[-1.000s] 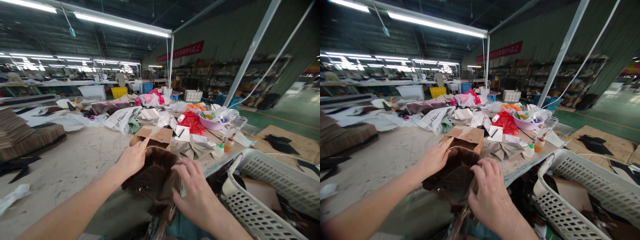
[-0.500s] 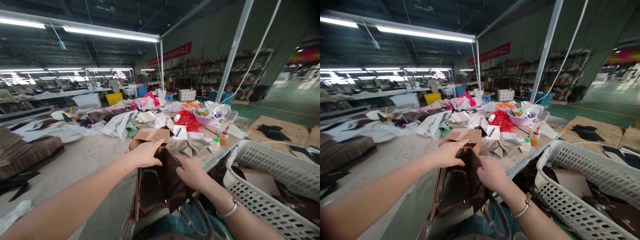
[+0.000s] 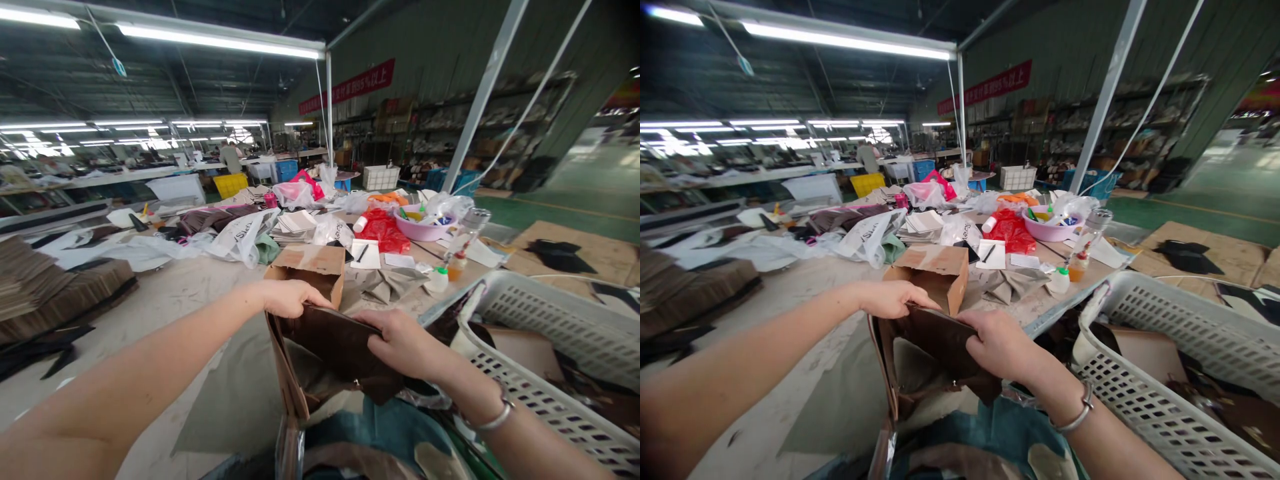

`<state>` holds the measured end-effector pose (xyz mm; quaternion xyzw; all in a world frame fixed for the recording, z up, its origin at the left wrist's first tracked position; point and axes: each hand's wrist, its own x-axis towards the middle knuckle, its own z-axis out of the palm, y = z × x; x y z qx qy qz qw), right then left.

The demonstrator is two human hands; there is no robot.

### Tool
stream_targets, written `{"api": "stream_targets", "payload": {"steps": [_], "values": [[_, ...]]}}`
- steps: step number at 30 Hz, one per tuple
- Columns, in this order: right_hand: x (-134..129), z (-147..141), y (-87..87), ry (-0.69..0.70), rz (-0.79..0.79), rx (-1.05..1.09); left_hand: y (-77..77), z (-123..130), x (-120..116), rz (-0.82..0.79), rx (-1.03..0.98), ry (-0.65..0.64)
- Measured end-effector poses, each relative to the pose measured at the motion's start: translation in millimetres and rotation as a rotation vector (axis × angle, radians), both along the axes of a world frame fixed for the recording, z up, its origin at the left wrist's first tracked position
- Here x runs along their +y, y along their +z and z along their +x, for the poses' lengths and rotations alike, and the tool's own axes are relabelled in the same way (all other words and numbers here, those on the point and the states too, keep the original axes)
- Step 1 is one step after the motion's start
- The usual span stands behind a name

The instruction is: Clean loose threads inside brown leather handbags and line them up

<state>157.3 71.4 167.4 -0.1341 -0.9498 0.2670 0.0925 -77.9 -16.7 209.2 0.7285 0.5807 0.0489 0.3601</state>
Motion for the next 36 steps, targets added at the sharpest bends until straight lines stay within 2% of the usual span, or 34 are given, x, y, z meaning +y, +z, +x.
{"api": "stream_targets", "payload": {"steps": [3, 5, 10, 13, 18, 24, 31, 36], "values": [[-2.9, -5.6, 1.7, 0.001, 0.034, -0.024, 1.3, 6.5, 2.8, 0.052, 0.138, -0.053], [-5.4, -7.7, 1.5, -0.006, 0.06, -0.034, 0.0, 7.7, 4.8, 0.079, 0.165, -0.038], [-10.0, -9.7, -3.1, 0.03, 0.131, -0.028, -9.6, -5.5, 7.5, -0.01, 0.086, 0.009], [-8.4, -11.5, -5.1, 0.04, 0.144, -0.024, -13.2, -13.3, 6.3, -0.009, 0.037, 0.018], [-3.6, -15.5, -6.0, -0.006, 0.168, -0.036, -15.2, -10.3, 3.8, 0.102, -0.09, 0.002], [-4.3, -14.1, -10.9, 0.024, 0.3, -0.066, -20.6, -8.8, 2.0, 0.235, -0.017, 0.006], [4.1, -13.3, -14.5, 0.105, 0.237, -0.013, -17.6, -26.5, -7.5, 0.181, 0.077, 0.004], [8.3, -12.8, -15.1, 0.124, 0.129, 0.006, -18.2, -37.3, -14.5, 0.148, 0.019, 0.038]]}}
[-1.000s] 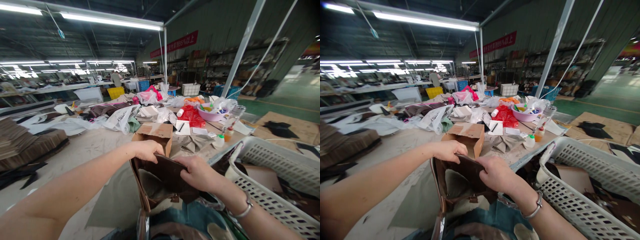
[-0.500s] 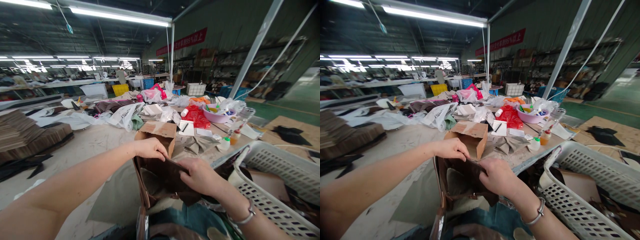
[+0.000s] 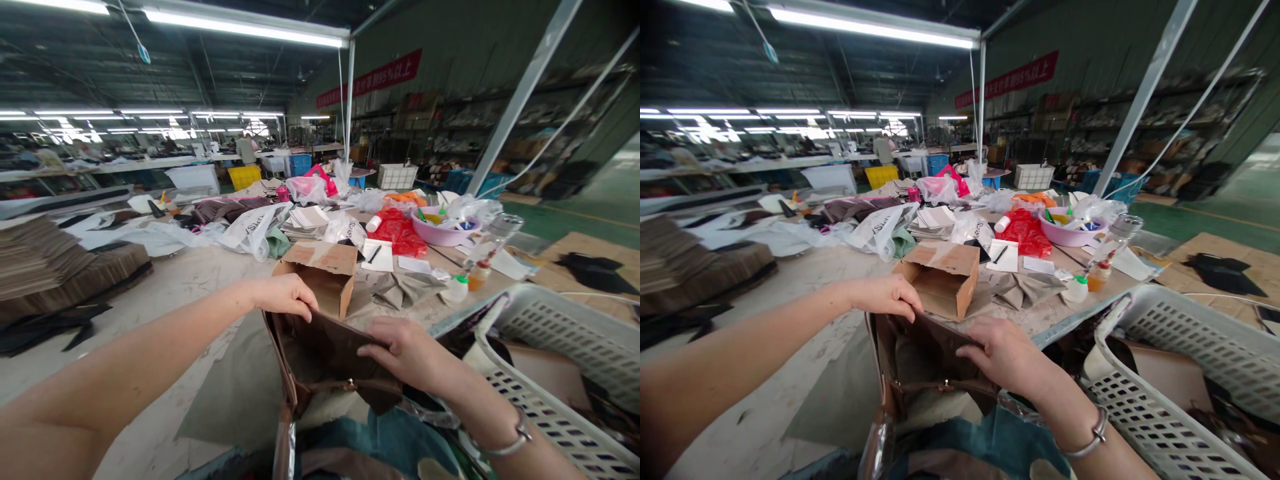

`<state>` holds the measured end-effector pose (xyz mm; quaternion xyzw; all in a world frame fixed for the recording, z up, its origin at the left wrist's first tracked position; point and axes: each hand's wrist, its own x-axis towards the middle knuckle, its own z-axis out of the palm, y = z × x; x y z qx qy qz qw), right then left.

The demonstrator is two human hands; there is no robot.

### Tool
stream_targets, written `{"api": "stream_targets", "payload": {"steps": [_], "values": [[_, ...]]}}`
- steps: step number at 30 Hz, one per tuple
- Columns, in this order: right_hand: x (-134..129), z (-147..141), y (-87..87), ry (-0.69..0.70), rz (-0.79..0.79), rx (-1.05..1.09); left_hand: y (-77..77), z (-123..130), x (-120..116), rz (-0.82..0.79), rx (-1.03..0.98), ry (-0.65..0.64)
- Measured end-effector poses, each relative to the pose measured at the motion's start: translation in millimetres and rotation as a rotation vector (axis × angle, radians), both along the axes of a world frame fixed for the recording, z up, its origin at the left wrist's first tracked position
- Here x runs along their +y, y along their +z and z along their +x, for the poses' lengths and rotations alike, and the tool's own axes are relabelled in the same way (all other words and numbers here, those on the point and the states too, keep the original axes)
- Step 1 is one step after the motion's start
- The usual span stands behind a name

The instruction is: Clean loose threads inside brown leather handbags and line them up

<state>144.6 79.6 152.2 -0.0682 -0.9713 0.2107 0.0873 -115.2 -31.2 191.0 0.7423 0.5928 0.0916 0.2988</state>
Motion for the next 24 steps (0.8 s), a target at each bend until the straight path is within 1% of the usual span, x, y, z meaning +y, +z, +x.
{"api": "stream_targets", "payload": {"steps": [7, 11, 15, 18, 21, 24], "values": [[8.7, -1.3, -6.6, -0.01, -0.118, 0.004, -0.8, -5.4, -2.3, 0.023, -0.015, 0.039], [9.6, -1.2, -9.1, -0.016, -0.149, 0.028, -2.7, -7.3, -3.4, 0.042, -0.011, 0.073], [10.5, -1.9, -6.8, 0.037, -0.179, 0.021, -8.8, -11.4, -3.4, 0.046, -0.047, 0.063], [13.6, -1.4, -2.3, 0.071, -0.239, 0.017, -13.1, -17.2, -3.1, 0.03, -0.055, 0.081], [15.5, 2.2, 1.4, 0.067, -0.328, 0.032, -14.7, -23.5, -3.2, 0.006, -0.036, 0.136], [13.5, 6.4, 1.0, 0.036, -0.384, 0.031, -14.0, -27.9, -2.9, -0.019, -0.033, 0.167]]}}
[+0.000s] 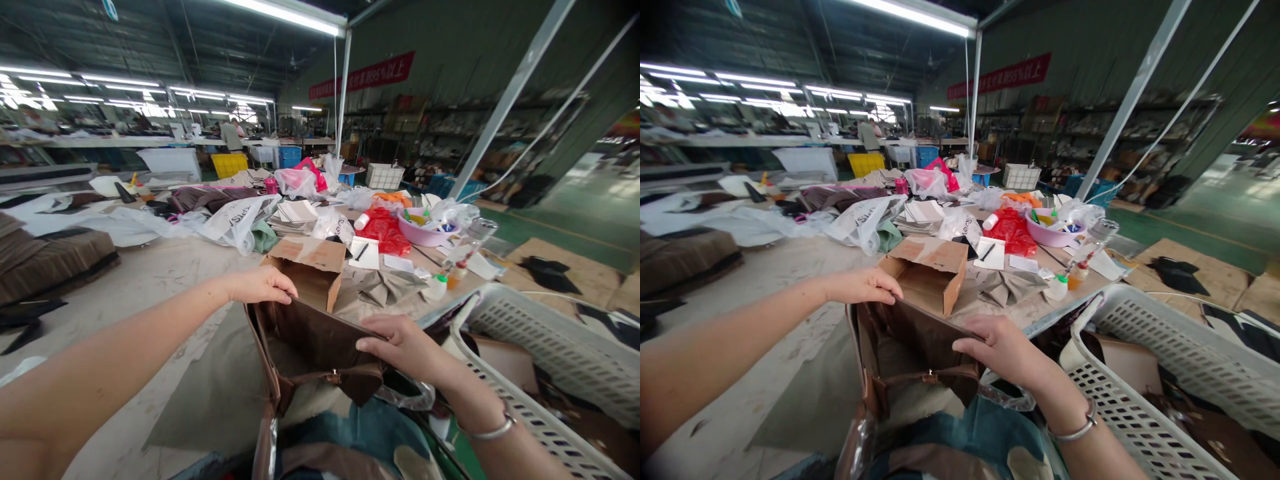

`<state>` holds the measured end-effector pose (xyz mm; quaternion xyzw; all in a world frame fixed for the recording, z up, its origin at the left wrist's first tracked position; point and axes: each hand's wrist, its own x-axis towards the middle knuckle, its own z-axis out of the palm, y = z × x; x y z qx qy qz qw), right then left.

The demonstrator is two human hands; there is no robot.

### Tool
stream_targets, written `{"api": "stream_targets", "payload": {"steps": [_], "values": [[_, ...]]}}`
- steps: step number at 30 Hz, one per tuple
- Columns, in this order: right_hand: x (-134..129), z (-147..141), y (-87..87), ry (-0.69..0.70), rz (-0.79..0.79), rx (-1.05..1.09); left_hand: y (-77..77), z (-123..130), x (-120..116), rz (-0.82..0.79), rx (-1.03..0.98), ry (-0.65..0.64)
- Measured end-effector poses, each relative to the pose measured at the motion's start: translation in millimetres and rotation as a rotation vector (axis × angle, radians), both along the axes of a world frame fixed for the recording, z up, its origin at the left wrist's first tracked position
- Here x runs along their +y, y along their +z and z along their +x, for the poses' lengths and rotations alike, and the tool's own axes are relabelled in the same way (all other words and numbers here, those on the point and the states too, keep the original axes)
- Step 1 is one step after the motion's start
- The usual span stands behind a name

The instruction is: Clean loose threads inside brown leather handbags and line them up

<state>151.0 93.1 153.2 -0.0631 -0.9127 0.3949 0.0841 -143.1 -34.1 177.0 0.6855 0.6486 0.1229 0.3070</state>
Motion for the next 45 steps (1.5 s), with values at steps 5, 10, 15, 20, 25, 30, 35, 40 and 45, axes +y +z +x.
{"api": "stream_targets", "payload": {"steps": [5, 10, 15, 20, 25, 30, 35, 40, 45], "values": [[-5.1, 0.2, -7.5, 0.043, 0.016, 0.014, 1.6, -1.6, 2.9, -0.026, -0.039, -0.045], [-4.1, 1.4, -5.9, 0.058, 0.035, -0.02, 2.4, 0.5, 3.5, 0.009, -0.036, -0.079], [-7.0, -4.0, 27.9, 0.108, 0.134, -0.187, 2.4, 3.6, 3.6, 0.03, -0.026, -0.069], [-21.7, -54.1, 45.6, 0.035, 0.256, -0.173, 5.0, 12.2, 9.4, 0.056, -0.024, -0.095], [-31.8, -104.2, 27.5, -0.105, 0.47, -0.211, 0.1, 14.0, 12.6, 0.084, -0.092, -0.019], [-19.5, -100.4, 19.2, -0.143, 0.511, -0.155, 0.4, 11.1, -1.8, 0.127, -0.132, 0.149], [-6.4, -86.6, 16.1, -0.179, 0.473, -0.13, 8.9, 26.2, -16.9, 0.116, 0.091, 0.283], [-4.6, -80.3, 16.9, -0.238, 0.53, -0.178, 7.2, 56.2, -21.2, 0.136, 0.186, 0.399], [-1.9, -63.5, 21.8, -0.249, 0.501, -0.183, 1.9, 60.1, -19.0, 0.171, 0.082, 0.283]]}}
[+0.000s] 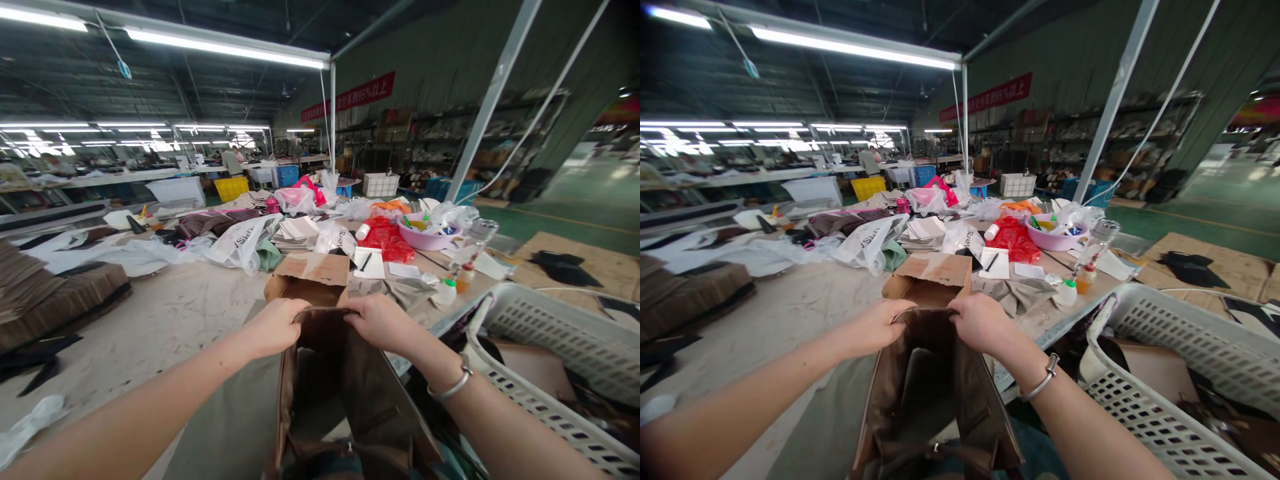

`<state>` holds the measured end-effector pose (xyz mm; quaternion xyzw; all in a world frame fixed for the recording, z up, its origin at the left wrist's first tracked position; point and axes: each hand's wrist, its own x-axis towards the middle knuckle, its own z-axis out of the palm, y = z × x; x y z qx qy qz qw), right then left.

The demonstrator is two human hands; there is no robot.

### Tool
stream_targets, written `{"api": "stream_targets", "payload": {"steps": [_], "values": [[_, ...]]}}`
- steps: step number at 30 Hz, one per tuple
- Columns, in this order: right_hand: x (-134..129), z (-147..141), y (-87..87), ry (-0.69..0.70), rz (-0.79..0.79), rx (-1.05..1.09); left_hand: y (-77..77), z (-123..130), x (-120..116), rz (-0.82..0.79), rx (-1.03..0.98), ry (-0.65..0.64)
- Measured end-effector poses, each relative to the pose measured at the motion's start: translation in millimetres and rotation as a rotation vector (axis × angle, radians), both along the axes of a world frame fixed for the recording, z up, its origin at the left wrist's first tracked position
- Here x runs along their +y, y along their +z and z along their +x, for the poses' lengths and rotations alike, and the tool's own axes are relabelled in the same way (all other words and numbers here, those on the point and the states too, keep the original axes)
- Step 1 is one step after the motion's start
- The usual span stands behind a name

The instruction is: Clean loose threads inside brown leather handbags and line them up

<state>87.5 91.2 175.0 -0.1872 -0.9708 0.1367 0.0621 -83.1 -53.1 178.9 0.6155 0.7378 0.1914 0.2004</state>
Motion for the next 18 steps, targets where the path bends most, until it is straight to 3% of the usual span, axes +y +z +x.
{"api": "stream_targets", "payload": {"steps": [3, 5, 18], "values": [[4.0, 11.9, 1.2, 0.032, -0.068, 0.014, 0.7, -8.5, 5.0, -0.091, -0.192, -0.198], [6.5, 17.5, 1.6, 0.031, -0.093, 0.021, 1.9, -12.9, 10.1, -0.146, -0.246, -0.259], [27.8, 24.7, 1.0, 0.219, -0.232, -0.005, -9.1, -15.1, 18.5, -0.103, -0.162, -0.176]]}}
